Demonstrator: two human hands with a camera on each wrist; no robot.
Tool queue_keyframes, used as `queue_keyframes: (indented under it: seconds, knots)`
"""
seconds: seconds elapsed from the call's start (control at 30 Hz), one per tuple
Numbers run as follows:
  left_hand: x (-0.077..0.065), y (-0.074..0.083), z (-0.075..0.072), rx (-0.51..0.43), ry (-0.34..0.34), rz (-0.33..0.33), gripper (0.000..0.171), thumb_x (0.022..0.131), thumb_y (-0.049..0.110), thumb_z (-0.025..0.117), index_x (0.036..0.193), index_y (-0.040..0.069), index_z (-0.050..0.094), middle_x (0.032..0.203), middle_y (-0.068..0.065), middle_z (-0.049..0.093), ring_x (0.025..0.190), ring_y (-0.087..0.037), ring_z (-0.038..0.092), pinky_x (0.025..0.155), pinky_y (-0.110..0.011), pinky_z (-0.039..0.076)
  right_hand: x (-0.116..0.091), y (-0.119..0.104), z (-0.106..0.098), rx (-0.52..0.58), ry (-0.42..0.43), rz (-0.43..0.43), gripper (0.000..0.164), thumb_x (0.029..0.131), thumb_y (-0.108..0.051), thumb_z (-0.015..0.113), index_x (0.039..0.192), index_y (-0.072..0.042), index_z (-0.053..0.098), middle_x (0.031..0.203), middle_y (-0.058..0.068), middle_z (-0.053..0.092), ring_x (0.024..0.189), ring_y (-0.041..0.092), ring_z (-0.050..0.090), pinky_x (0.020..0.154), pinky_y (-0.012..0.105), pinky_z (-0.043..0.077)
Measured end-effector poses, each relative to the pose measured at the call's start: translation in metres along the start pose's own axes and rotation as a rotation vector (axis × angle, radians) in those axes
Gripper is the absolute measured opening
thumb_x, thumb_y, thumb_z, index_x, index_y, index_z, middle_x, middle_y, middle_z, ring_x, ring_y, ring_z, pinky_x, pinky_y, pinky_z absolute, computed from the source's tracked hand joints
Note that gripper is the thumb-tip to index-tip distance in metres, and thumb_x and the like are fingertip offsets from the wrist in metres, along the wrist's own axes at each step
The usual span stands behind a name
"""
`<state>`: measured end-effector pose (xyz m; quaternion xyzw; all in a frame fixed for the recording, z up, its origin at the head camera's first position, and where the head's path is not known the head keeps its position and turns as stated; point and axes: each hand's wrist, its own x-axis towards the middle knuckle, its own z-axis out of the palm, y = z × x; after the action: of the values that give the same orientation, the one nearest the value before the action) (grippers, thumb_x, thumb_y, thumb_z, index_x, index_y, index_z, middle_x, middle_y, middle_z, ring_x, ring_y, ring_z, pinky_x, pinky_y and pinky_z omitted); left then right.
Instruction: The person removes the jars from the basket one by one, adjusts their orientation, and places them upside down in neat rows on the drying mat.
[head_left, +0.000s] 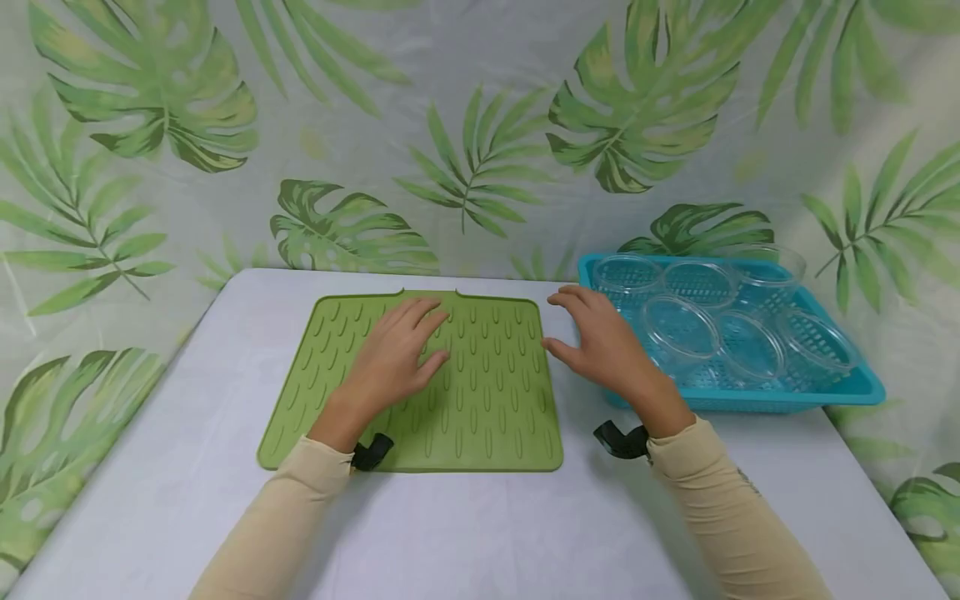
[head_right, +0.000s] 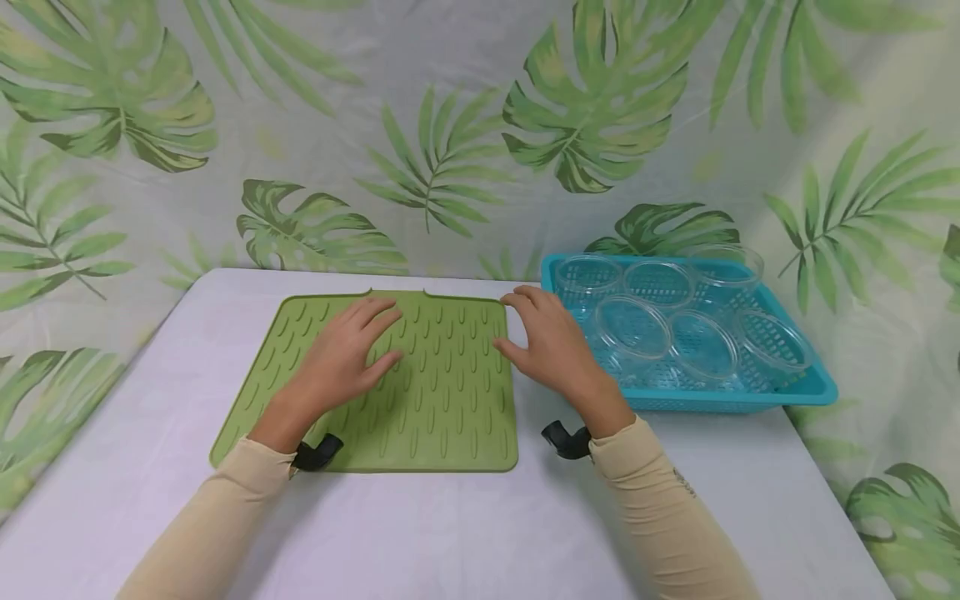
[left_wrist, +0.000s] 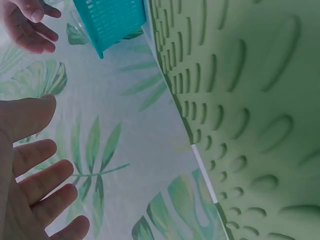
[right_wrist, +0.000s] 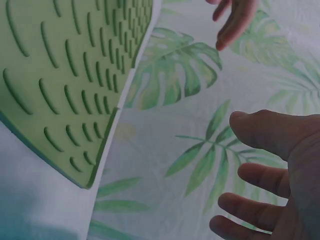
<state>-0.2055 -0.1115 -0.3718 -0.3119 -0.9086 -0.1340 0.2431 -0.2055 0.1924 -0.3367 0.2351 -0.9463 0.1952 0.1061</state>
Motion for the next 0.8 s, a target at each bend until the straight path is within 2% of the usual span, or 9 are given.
queue_keyframes:
  seconds: [0.17, 0.43, 0.6, 0.8]
  knots:
    - [-0.008, -0.003, 0.001, 0.014, -0.012, 0.014, 0.053, 0.087, 0.024, 0.076, 0.133, 0.003, 0.059, 0.138, -0.018, 0.059, 0.130, -0.035, 0.054, 0.110, -0.050, 0.045, -0.004, 0.000, -0.004, -0.019, -0.017, -0.003, 0.059, 0.090, -0.028, 0.074, 0.138, -0.003, 0.052, 0.149, 0.020, 0.045, 0.138, 0.042, 0.041, 0.109, 0.060, 0.041]
    - [-0.030, -0.010, -0.008, 0.014, -0.038, 0.032, 0.055, 0.086, 0.025, 0.078, 0.133, 0.002, 0.059, 0.139, -0.019, 0.057, 0.131, -0.038, 0.053, 0.110, -0.052, 0.044, -0.012, 0.002, -0.013, -0.050, -0.036, -0.039, 0.057, 0.090, -0.026, 0.073, 0.138, -0.003, 0.052, 0.148, 0.019, 0.046, 0.137, 0.039, 0.044, 0.106, 0.057, 0.044]
    - [-0.048, -0.019, -0.018, 0.038, -0.106, 0.040, 0.056, 0.085, 0.026, 0.078, 0.131, 0.000, 0.059, 0.137, -0.022, 0.058, 0.130, -0.041, 0.053, 0.109, -0.053, 0.045, -0.020, 0.003, -0.021, -0.056, -0.064, -0.055, 0.057, 0.090, -0.026, 0.074, 0.138, -0.004, 0.052, 0.148, 0.019, 0.046, 0.136, 0.040, 0.045, 0.104, 0.058, 0.046]
    - [-0.068, -0.037, -0.035, 0.076, -0.216, 0.001, 0.058, 0.086, 0.026, 0.077, 0.133, -0.001, 0.058, 0.139, -0.021, 0.057, 0.131, -0.042, 0.052, 0.109, -0.056, 0.044, -0.026, 0.006, -0.037, -0.081, -0.098, -0.063, 0.060, 0.089, -0.026, 0.074, 0.139, -0.001, 0.051, 0.149, 0.022, 0.045, 0.138, 0.042, 0.043, 0.107, 0.060, 0.043]
